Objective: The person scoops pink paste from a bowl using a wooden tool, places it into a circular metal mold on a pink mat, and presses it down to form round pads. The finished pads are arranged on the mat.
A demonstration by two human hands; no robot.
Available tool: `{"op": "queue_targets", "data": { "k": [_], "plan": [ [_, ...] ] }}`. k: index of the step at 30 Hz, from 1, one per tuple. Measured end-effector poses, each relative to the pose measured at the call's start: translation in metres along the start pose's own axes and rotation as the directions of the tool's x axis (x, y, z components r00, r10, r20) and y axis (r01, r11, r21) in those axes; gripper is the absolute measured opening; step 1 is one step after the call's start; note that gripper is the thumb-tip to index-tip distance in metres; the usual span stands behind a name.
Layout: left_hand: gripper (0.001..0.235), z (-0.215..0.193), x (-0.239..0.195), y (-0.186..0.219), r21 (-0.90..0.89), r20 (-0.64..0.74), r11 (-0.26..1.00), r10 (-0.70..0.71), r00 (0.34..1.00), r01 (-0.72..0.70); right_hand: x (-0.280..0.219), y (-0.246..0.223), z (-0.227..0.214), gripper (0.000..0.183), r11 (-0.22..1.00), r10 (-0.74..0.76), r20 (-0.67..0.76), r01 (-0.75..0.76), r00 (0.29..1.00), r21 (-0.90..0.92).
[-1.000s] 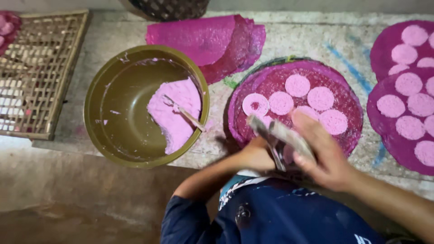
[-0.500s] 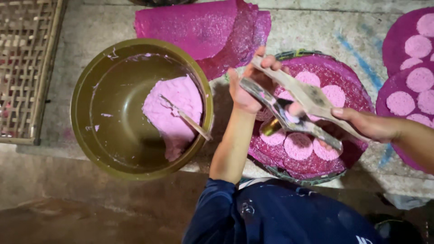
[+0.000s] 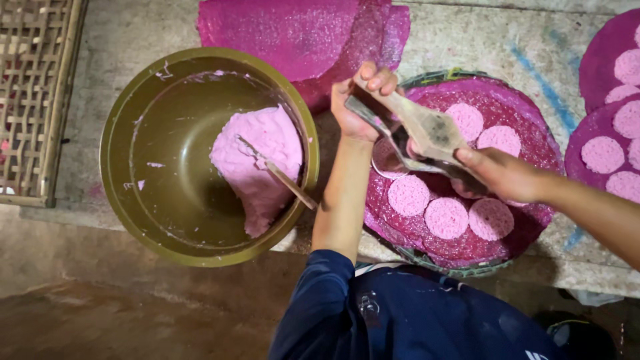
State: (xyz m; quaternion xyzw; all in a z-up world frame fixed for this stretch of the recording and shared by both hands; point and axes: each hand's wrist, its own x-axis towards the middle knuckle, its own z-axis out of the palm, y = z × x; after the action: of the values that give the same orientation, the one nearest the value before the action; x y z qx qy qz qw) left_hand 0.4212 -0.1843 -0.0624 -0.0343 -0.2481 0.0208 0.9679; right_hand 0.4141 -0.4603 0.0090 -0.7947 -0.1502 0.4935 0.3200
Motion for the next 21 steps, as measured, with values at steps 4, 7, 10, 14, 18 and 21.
{"op": "queue_targets", "data": {
  "k": [4,7,10,14,18,21],
  "plan": [
    [0.025,0.002,0.007,-0.002,0.032,0.006,0.999,0.011,1.000,-0.012,0.002,0.005,-0.005,0.078,0.995,-0.020,-0.143,0.005,0.989,-0.104],
    [0.031,-0.001,0.016,0.005,0.078,0.070,0.997,-0.032,0.997,0.027,0.012,0.021,-0.002,0.080,0.991,-0.086,-0.173,0.066,0.981,-0.118],
    [0.063,-0.010,0.005,0.014,0.437,-0.223,0.895,0.015,0.975,0.086,0.021,0.045,0.005,0.080,0.971,-0.239,-0.161,0.234,0.957,-0.049],
    [0.091,-0.022,-0.036,0.004,0.613,-0.755,0.432,0.070,0.653,0.662,0.020,0.068,0.002,0.085,0.939,-0.340,-0.187,0.342,0.922,-0.021],
    [0.072,-0.005,-0.087,-0.005,0.598,-0.799,0.095,0.149,0.582,0.796,0.025,0.077,0.009,0.080,0.848,-0.518,-0.276,0.528,0.810,-0.044],
    [0.072,0.028,-0.115,-0.010,0.630,-0.669,-0.463,0.085,0.738,0.624,0.027,0.080,0.012,0.068,0.991,-0.135,-0.382,0.126,0.914,-0.050]
  ]
}}
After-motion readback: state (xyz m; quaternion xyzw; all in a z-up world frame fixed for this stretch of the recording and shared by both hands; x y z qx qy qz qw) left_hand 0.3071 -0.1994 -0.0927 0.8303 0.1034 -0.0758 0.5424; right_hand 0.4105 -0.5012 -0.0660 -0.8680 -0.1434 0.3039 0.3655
